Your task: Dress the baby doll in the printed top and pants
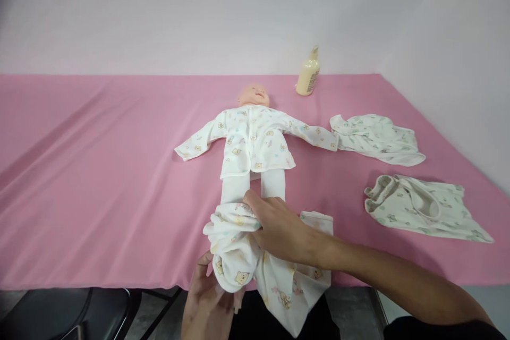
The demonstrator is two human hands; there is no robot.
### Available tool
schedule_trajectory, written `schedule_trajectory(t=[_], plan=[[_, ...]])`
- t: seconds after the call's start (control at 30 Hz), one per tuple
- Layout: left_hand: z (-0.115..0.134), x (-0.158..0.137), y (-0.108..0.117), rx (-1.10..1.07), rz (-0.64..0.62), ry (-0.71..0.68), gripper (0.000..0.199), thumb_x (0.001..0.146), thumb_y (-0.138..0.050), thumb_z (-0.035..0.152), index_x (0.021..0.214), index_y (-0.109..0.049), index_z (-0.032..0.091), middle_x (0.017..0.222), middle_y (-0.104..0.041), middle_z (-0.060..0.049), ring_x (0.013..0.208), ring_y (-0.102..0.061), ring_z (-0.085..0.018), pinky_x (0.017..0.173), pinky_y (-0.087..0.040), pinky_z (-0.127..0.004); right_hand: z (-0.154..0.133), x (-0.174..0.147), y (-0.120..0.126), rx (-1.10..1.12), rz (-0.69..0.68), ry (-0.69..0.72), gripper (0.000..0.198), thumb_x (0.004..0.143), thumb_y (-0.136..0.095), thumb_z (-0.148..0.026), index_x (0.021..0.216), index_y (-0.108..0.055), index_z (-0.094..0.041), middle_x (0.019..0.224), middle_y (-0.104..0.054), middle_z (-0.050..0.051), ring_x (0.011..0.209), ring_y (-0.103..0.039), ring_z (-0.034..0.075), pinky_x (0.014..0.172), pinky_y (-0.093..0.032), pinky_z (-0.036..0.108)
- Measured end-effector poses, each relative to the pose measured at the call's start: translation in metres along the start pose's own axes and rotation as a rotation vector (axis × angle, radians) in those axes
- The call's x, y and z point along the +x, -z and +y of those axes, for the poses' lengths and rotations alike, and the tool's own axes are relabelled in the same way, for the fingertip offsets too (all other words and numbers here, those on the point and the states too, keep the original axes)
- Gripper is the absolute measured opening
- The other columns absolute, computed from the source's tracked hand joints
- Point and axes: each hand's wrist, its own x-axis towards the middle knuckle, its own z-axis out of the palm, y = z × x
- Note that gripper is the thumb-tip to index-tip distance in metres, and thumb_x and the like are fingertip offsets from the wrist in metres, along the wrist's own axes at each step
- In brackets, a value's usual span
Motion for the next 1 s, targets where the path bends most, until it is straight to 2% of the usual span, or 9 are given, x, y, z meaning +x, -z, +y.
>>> schedule_trajectory(t=[0.17, 0.23, 0.3, 0.4, 0.57, 0.7, 0.77, 0.9, 1.0], plan=[[0.009, 0.009, 0.001, -0.173, 0.076, 0.030, 0.037, 0.060, -0.085, 0.015, 0.093, -0.069, 0.022, 0.088, -0.071, 0.000, 0.071, -0.067, -0.012, 0.060, -0.057, -0.019, 0.002, 0.000, 0.003, -0.386, 0.039, 0.206, 0.029, 0.070, -0.041, 0.003, 0.085, -0.039, -0.021, 0.078, -0.057, 0.001, 0.066, -0.045, 0.015, 0.058, -0.021, 0.030], [0.012, 0.010, -0.001, -0.204, 0.077, 0.037, 0.034, 0.061, -0.084, 0.013, 0.091, -0.071, 0.022, 0.083, -0.070, 0.000, 0.066, -0.066, -0.010, 0.057, -0.057, -0.018, 0.003, 0.001, 0.006, -0.485, 0.051, 0.272, 0.034, 0.070, -0.037, 0.006, 0.090, -0.043, -0.021, 0.082, -0.060, 0.002, 0.068, -0.047, 0.016, 0.060, -0.022, 0.031], [0.014, 0.008, -0.002, -0.223, 0.037, 0.080, 0.030, 0.068, -0.079, 0.013, 0.095, -0.071, 0.023, 0.085, -0.071, 0.000, 0.059, -0.063, -0.008, 0.054, -0.055, -0.018, 0.003, 0.003, 0.009, -0.534, 0.077, 0.277, 0.037, 0.072, -0.035, 0.007, 0.095, -0.045, -0.021, 0.086, -0.062, 0.003, 0.071, -0.049, 0.016, 0.061, -0.022, 0.032], [0.016, 0.006, -0.001, -0.228, -0.014, 0.142, 0.031, 0.075, -0.072, 0.013, 0.104, -0.069, 0.025, 0.096, -0.072, -0.002, 0.058, -0.063, -0.008, 0.056, -0.056, -0.020, 0.004, 0.008, 0.011, -0.469, 0.120, 0.173, 0.034, 0.073, -0.040, 0.002, 0.099, -0.045, -0.020, 0.092, -0.064, 0.004, 0.073, -0.052, 0.017, 0.060, -0.023, 0.031], [0.011, 0.007, 0.007, -0.173, 0.025, 0.118, 0.032, 0.077, -0.071, 0.011, 0.106, -0.068, 0.025, 0.108, -0.071, -0.004, 0.082, -0.070, -0.014, 0.068, -0.059, -0.023, 0.007, 0.017, 0.010, -0.315, 0.197, 0.036, 0.033, 0.074, -0.044, -0.003, 0.103, -0.044, -0.019, 0.107, -0.063, 0.005, 0.076, -0.055, 0.017, 0.059, -0.027, 0.029], [0.010, 0.006, 0.011, -0.131, -0.037, 0.099, 0.035, 0.082, -0.068, 0.012, 0.113, -0.063, 0.027, 0.095, -0.071, 0.000, 0.062, -0.066, -0.011, 0.055, -0.057, -0.021, 0.007, 0.015, 0.007, -0.318, 0.215, 0.006, 0.032, 0.076, -0.043, -0.004, 0.105, -0.047, -0.019, 0.111, -0.061, 0.007, 0.080, -0.056, 0.019, 0.060, -0.031, 0.030], [0.013, 0.004, 0.012, -0.059, -0.075, 0.086, 0.036, 0.084, -0.066, 0.013, 0.116, -0.060, 0.027, 0.090, -0.069, 0.000, 0.056, -0.063, -0.009, 0.054, -0.056, -0.022, 0.005, 0.007, 0.007, -0.257, 0.201, 0.009, 0.038, 0.078, -0.046, -0.007, 0.114, -0.047, -0.019, 0.118, -0.059, 0.008, 0.087, -0.058, 0.020, 0.065, -0.038, 0.031], [0.024, -0.002, 0.021, 0.136, -0.077, 0.065, 0.037, 0.085, -0.068, 0.022, 0.120, -0.057, 0.027, 0.110, -0.068, -0.006, 0.070, -0.065, -0.014, 0.063, -0.057, -0.028, 0.003, -0.025, 0.020, -0.082, 0.165, -0.095, 0.055, 0.088, -0.057, -0.034, 0.138, -0.037, -0.026, 0.134, -0.050, 0.010, 0.099, -0.058, 0.023, 0.078, -0.047, 0.036], [0.024, -0.011, 0.032, 0.243, -0.070, 0.025, 0.035, 0.085, -0.069, 0.030, 0.118, -0.059, 0.026, 0.112, -0.068, -0.009, 0.079, -0.067, -0.020, 0.064, -0.056, -0.031, 0.006, -0.052, 0.034, 0.018, 0.088, -0.226, 0.057, 0.089, -0.057, -0.053, 0.137, -0.043, -0.026, 0.127, -0.056, 0.009, 0.105, -0.057, 0.025, 0.087, -0.047, 0.040]])
